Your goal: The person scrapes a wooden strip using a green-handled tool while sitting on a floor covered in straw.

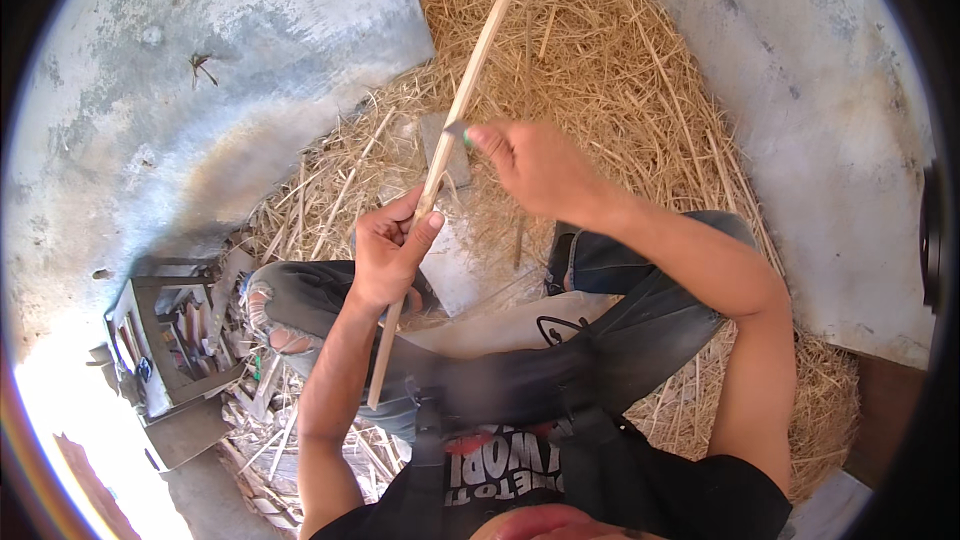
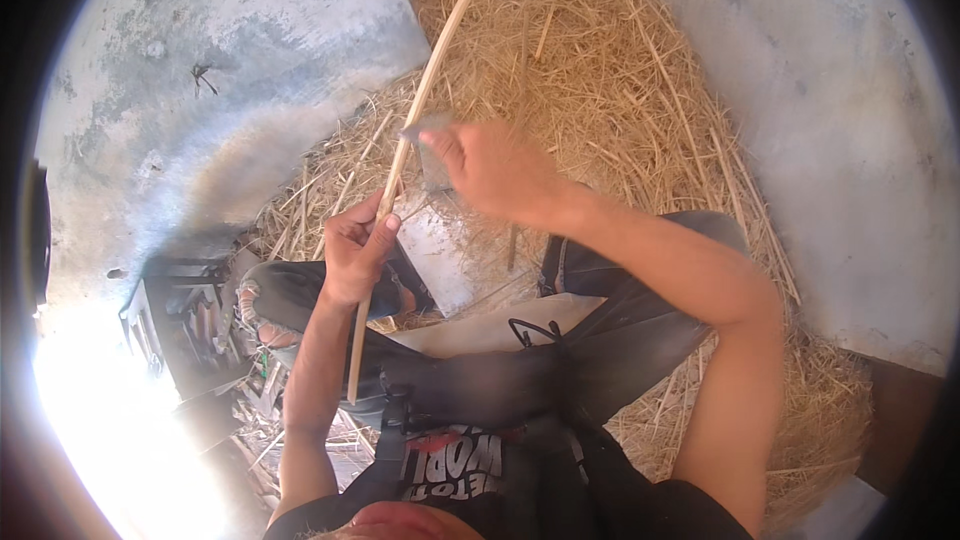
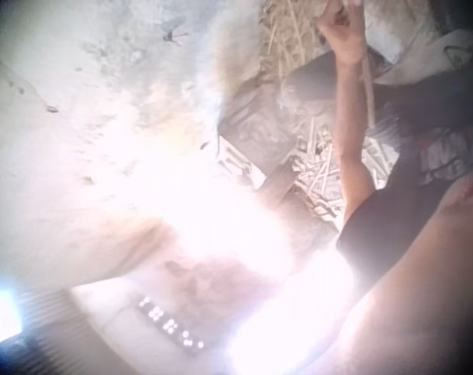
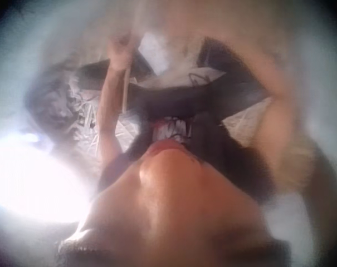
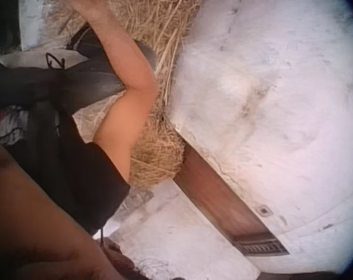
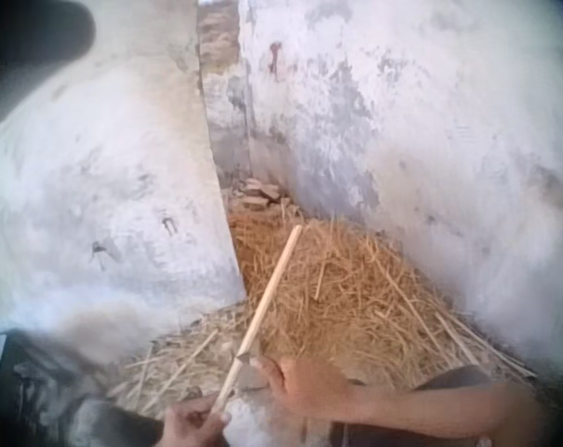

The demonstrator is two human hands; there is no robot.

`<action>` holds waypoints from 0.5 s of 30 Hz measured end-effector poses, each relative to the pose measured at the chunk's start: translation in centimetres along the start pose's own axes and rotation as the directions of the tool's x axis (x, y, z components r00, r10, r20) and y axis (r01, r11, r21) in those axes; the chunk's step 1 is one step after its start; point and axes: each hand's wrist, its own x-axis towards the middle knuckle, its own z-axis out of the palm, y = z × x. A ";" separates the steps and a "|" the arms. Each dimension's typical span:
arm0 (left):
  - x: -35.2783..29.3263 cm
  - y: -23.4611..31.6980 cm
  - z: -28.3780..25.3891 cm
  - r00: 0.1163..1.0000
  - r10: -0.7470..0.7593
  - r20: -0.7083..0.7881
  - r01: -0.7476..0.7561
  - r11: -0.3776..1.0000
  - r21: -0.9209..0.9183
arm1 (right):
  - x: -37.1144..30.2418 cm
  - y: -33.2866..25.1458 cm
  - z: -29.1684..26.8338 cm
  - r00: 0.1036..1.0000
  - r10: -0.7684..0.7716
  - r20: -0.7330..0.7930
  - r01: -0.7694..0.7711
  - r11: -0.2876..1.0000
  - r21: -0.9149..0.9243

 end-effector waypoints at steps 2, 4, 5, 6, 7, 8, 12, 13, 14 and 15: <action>0.2 0.5 0.3 0.999 -0.007 0.034 0.008 1.000 -0.016 | -0.3 -0.1 0.2 0.999 0.025 0.020 -0.026 0.999 0.027; 0.6 0.2 0.0 0.996 0.002 0.085 0.003 0.999 -0.055 | -2.0 0.7 2.9 0.996 -0.071 0.062 0.069 0.997 0.039; 0.4 0.0 -0.1 0.997 0.010 0.078 -0.006 0.999 -0.052 | -1.9 0.7 2.9 0.995 -0.052 0.089 0.044 0.996 0.082; 0.1 -0.1 -0.3 0.997 0.018 0.072 -0.014 0.999 -0.050 | -1.5 0.8 2.7 0.993 -0.034 0.115 0.019 0.992 0.125; 0.0 -0.1 -0.4 0.998 0.026 0.066 -0.023 0.999 -0.048 | -1.1 1.0 2.3 0.990 -0.017 0.143 -0.007 0.986 0.168; -0.1 -0.2 -0.6 0.998 0.020 0.061 -0.017 0.999 -0.049 | -0.7 1.3 1.9 0.989 0.000 0.147 -0.033 0.974 0.225; 0.3 -1.0 -0.1 0.997 0.072 -0.003 -0.071 0.994 0.078 | -0.2 1.1 0.0 0.992 0.035 0.118 -0.079 0.915 0.395; 0.3 -1.2 0.1 0.995 0.099 -0.033 -0.093 0.985 0.148 | -0.3 0.9 -0.1 0.994 0.035 0.102 -0.076 0.899 0.432; 0.3 -1.0 0.4 0.995 0.101 -0.012 -0.096 0.975 0.200 | -0.4 0.8 0.3 0.991 0.040 0.130 -0.092 0.900 0.425; 0.3 -0.6 0.6 0.995 0.101 0.009 -0.100 0.963 0.251 | -0.4 0.7 0.9 0.986 0.046 0.157 -0.109 0.902 0.418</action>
